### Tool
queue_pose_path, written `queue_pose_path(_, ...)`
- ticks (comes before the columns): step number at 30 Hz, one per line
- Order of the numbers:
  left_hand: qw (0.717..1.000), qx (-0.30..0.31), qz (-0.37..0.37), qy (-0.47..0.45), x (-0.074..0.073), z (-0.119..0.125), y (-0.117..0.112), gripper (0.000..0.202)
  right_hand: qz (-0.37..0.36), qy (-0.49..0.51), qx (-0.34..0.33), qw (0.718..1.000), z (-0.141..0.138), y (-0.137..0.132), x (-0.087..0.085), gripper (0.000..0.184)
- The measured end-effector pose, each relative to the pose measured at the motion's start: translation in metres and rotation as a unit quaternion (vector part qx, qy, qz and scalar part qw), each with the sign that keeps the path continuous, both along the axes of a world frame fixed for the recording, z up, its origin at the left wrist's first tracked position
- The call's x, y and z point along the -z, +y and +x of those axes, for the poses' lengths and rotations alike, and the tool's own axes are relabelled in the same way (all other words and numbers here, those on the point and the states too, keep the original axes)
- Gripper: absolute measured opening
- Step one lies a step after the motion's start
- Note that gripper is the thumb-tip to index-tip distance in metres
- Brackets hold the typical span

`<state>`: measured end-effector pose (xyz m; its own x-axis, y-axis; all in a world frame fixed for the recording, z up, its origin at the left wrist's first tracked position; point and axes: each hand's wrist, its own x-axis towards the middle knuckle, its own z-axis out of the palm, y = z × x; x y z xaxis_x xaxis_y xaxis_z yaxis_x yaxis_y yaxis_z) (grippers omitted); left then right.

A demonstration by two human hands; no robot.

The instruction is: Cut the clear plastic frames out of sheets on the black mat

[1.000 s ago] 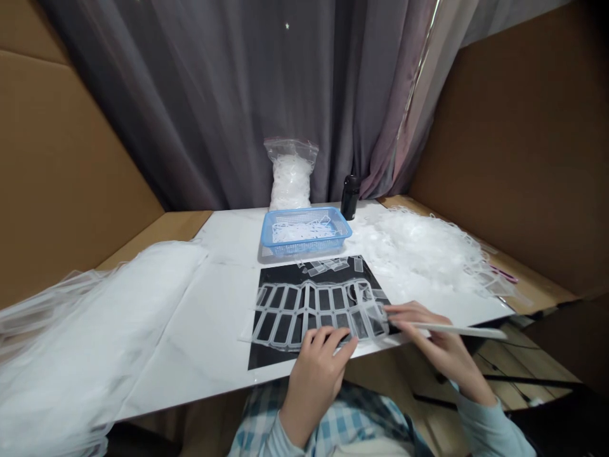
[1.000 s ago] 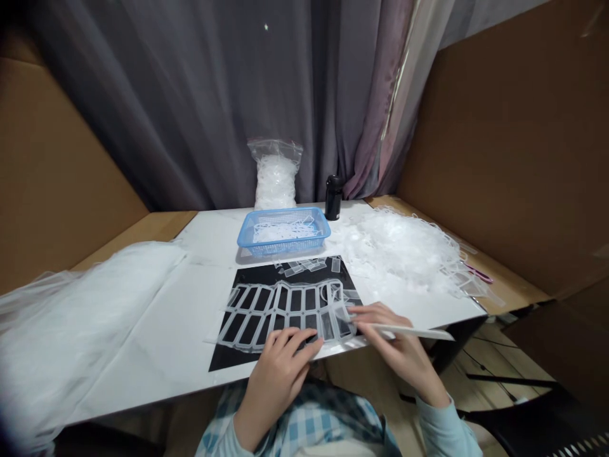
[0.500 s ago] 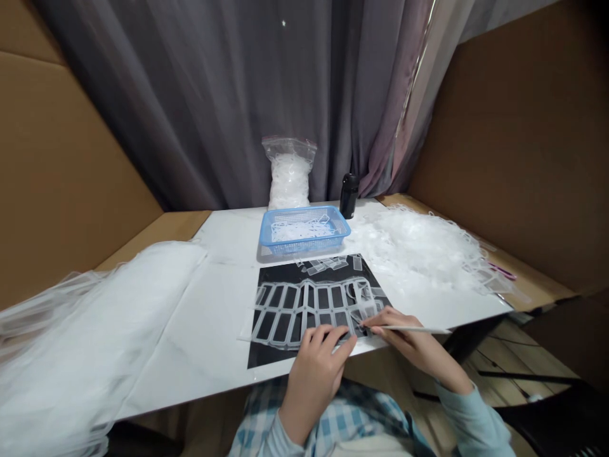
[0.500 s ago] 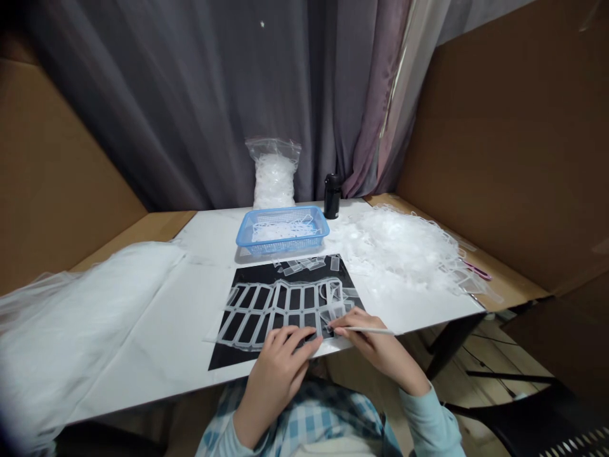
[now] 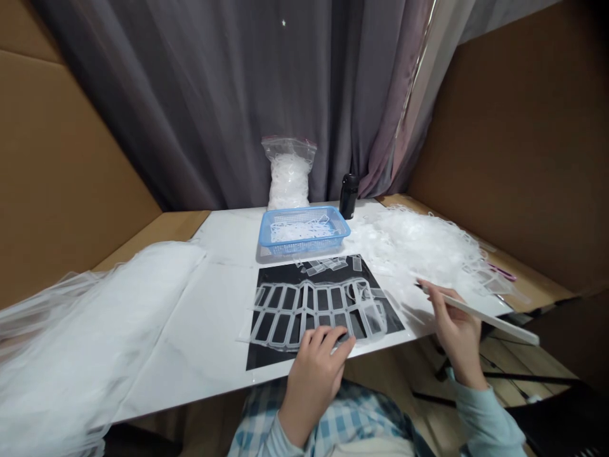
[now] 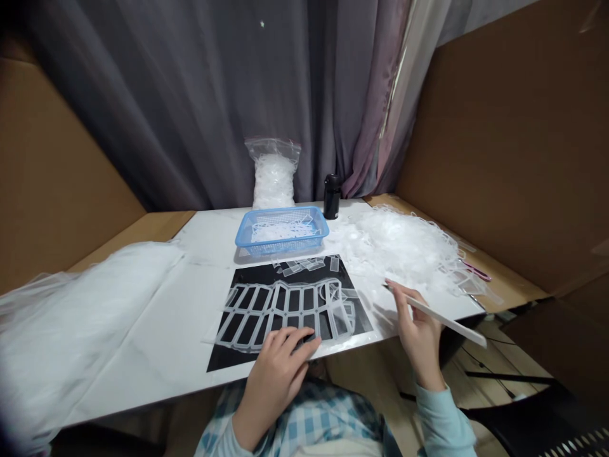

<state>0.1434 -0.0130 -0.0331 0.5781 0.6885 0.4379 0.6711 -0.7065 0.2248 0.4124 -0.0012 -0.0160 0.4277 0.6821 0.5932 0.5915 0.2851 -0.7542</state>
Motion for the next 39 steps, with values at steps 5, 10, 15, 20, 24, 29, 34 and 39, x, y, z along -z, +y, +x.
queue_pose_path(5,0.999,-0.007,0.040,-0.001,0.001,0.006,-0.001,0.043,-0.112,-0.113,-0.292,0.943,-0.011,-0.013,-0.009,0.020)
queue_pose_path(10,0.997,0.044,0.055,0.043,0.002,0.018,0.002,0.043,-0.164,-0.134,-0.368,0.905,-0.017,-0.010,-0.009,0.020)
queue_pose_path(15,0.998,0.041,0.026,0.036,0.004,0.022,0.003,0.042,-0.171,-0.104,-0.395,0.897,-0.014,-0.005,-0.002,0.022)
queue_pose_path(20,0.999,0.048,0.009,0.007,0.004,0.021,0.003,0.040,-0.181,-0.109,-0.371,0.904,-0.014,-0.002,0.005,0.026)
queue_pose_path(24,0.999,0.046,-0.005,-0.010,0.001,0.021,0.002,0.036,-0.141,-0.114,-0.315,0.931,-0.013,-0.002,0.006,0.026)
queue_pose_path(29,0.998,0.051,-0.015,-0.023,0.001,0.021,0.002,0.039,-0.064,-0.075,-0.198,0.975,-0.004,0.000,0.003,0.025)
queue_pose_path(34,0.998,0.056,-0.024,-0.036,0.001,0.020,0.002,0.040,0.007,0.000,-0.031,1.000,0.009,0.005,0.001,0.025)
queue_pose_path(39,0.999,0.020,-0.028,-0.027,-0.004,0.013,0.000,0.042,-0.002,0.010,-0.025,1.000,0.016,0.000,0.000,0.025)
